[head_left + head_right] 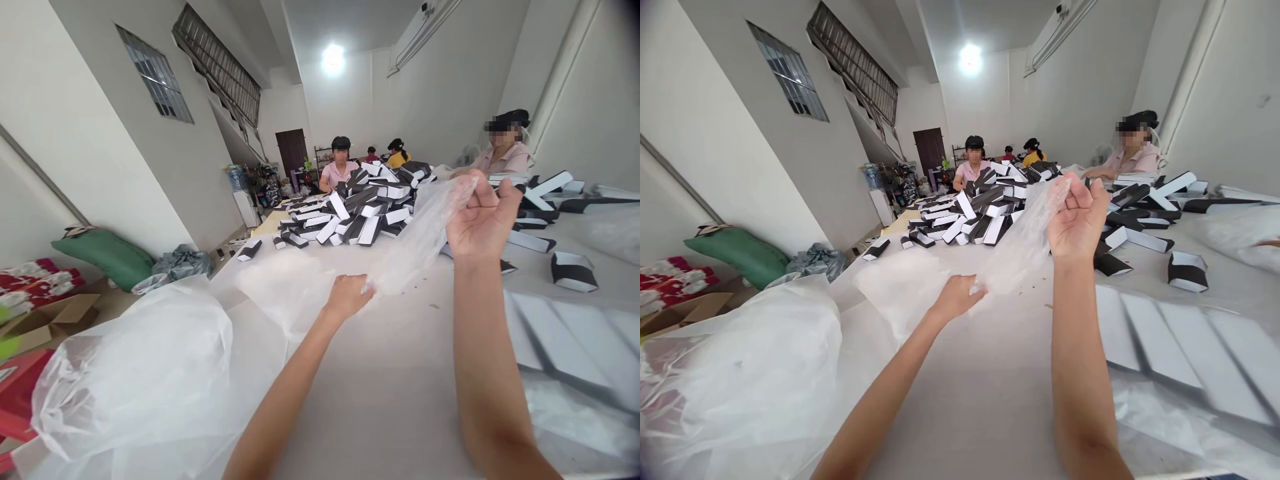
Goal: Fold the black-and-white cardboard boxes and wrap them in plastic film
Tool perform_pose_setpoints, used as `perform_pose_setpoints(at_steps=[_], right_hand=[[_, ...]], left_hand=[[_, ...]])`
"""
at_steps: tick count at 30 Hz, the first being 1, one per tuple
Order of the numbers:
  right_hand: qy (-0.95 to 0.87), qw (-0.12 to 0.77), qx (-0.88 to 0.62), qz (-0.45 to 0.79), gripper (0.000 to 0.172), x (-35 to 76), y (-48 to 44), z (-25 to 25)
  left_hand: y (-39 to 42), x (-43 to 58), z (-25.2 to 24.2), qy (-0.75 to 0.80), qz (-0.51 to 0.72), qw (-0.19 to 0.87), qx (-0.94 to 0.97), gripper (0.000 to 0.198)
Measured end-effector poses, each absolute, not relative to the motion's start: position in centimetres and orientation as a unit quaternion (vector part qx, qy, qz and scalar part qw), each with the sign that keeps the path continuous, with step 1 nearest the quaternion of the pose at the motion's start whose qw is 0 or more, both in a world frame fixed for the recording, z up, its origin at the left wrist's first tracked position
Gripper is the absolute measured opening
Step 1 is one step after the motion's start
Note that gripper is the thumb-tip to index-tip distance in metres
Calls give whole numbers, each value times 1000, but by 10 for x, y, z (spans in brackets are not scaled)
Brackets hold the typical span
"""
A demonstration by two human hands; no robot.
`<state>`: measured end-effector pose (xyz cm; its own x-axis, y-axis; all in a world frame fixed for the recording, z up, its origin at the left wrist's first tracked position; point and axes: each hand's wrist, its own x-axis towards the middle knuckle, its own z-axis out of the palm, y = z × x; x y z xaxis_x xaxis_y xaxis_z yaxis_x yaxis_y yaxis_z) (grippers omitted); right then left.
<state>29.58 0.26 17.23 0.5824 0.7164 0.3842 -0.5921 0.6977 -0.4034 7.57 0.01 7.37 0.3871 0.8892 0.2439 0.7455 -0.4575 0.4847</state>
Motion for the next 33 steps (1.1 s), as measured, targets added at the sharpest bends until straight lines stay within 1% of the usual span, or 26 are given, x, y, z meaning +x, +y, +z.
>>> perform_pose_setpoints(at_steps=[2, 5, 6, 7, 8, 9, 11, 12, 13, 14, 15, 17, 21, 25, 29, 33], right_hand=[[-312, 883, -158, 312, 37, 301, 4, 170], [-347, 890, -247, 167, 31, 311, 12, 162], [-360, 878, -283, 140, 27, 312, 17, 159], [-387, 849, -326, 150, 24, 311, 21, 155], [-427, 798, -377, 196, 25, 308, 25, 151], [-472, 721, -431, 268, 28, 303, 29, 147], [-542, 523, -514, 411, 35, 286, 35, 136], [-561, 440, -533, 455, 37, 275, 38, 130], [-576, 391, -535, 479, 37, 263, 41, 123], [-588, 375, -523, 490, 37, 252, 45, 117], [-596, 383, -503, 495, 34, 242, 48, 112], [-592, 430, -464, 499, 28, 229, 55, 103], [-517, 510, -456, 515, 20, 234, 67, 97], [-453, 561, -461, 517, 22, 259, 69, 99], [-435, 585, -455, 512, 18, 276, 65, 102], [-423, 619, -449, 486, 28, 285, 64, 102]], left_hand=[[18, 80, 70, 500, 328, 227, 769, 23], [39, 75, 80, 504, 453, 326, 659, 23], [42, 73, 85, 508, 480, 351, 623, 23], [44, 71, 89, 508, 503, 373, 591, 24], [45, 71, 92, 504, 524, 390, 565, 24], [46, 71, 93, 493, 541, 405, 548, 24], [46, 73, 90, 461, 559, 439, 531, 24], [47, 74, 88, 446, 558, 461, 527, 26], [47, 75, 84, 435, 551, 483, 523, 28], [48, 76, 82, 431, 541, 502, 519, 29], [50, 76, 79, 436, 530, 517, 512, 30], [52, 73, 78, 471, 516, 523, 488, 29], [56, 57, 83, 531, 527, 497, 439, 27], [59, 41, 88, 534, 549, 471, 438, 29], [61, 36, 91, 534, 564, 446, 445, 31], [64, 36, 89, 541, 567, 441, 438, 31]])
